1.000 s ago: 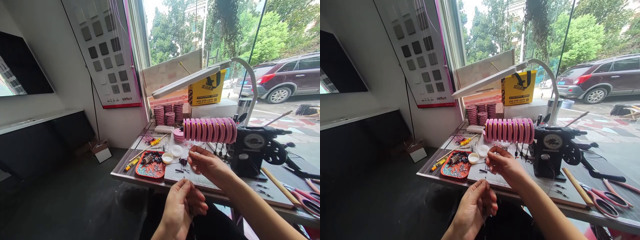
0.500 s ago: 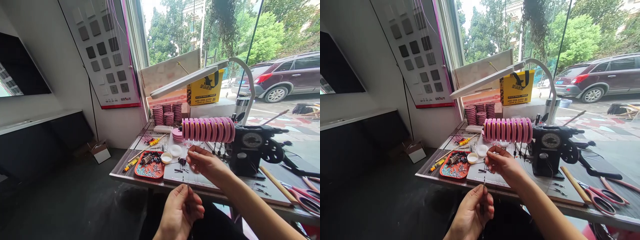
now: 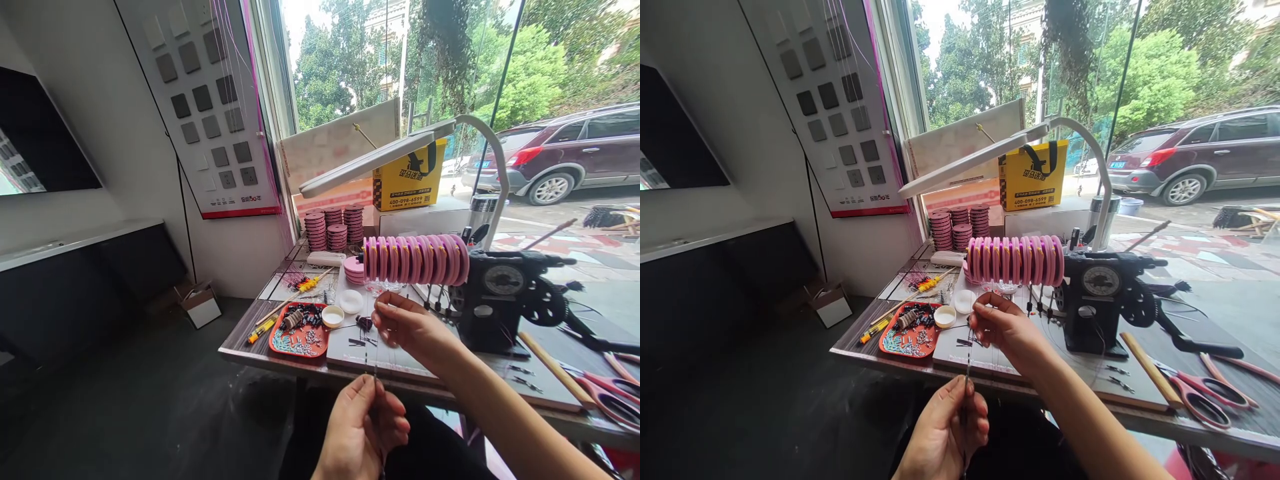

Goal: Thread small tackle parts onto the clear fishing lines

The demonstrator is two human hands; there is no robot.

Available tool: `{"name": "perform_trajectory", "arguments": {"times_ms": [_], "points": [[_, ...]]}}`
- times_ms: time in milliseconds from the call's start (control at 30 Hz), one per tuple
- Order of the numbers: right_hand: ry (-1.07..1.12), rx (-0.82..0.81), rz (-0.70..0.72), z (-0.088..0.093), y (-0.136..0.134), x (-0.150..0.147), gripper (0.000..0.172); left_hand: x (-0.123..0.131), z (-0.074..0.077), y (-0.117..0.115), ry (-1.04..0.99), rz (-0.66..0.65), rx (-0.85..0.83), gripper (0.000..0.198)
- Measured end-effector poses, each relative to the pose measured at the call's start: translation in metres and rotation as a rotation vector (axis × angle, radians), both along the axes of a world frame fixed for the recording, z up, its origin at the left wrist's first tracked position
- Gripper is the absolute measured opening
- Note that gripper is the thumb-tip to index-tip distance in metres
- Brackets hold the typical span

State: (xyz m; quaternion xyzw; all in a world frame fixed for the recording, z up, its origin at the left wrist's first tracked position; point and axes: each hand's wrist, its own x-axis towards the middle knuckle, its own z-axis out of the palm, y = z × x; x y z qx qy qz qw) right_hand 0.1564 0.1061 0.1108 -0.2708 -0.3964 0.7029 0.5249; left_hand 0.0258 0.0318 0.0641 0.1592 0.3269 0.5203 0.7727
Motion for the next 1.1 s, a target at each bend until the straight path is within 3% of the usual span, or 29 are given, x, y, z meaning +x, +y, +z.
{"name": "perform_trajectory", "arguments": {"times_ms": [433,600,667,733,800,933,1100], "points": [[-0.028,0.004,-0.025,0.000,0.000,0.000,0.037,-0.006,-0.011,-0.002,-0.028,-0.058,0.002,0.021],[-0.073,0.016,-0.049,0.000,0.002,0.000,0.036,-0.008,-0.017,0.000,0.015,-0.110,0.078,0.017],[-0.109,0.029,-0.081,-0.001,0.004,0.000,0.035,-0.007,-0.012,0.005,0.135,-0.092,0.161,0.022],[-0.149,0.045,-0.125,0.000,0.005,0.002,0.034,-0.004,-0.001,0.016,0.306,0.003,0.284,0.031],[-0.190,0.063,-0.167,0.001,0.007,0.003,0.032,0.002,0.014,0.029,0.432,0.123,0.427,0.026],[-0.248,0.087,-0.190,0.004,0.007,0.006,0.030,0.018,0.039,0.054,0.398,0.152,0.523,0.016],[-0.254,0.091,-0.167,0.002,0.006,0.006,0.030,0.029,0.044,0.063,0.277,0.158,0.485,0.017]]}}
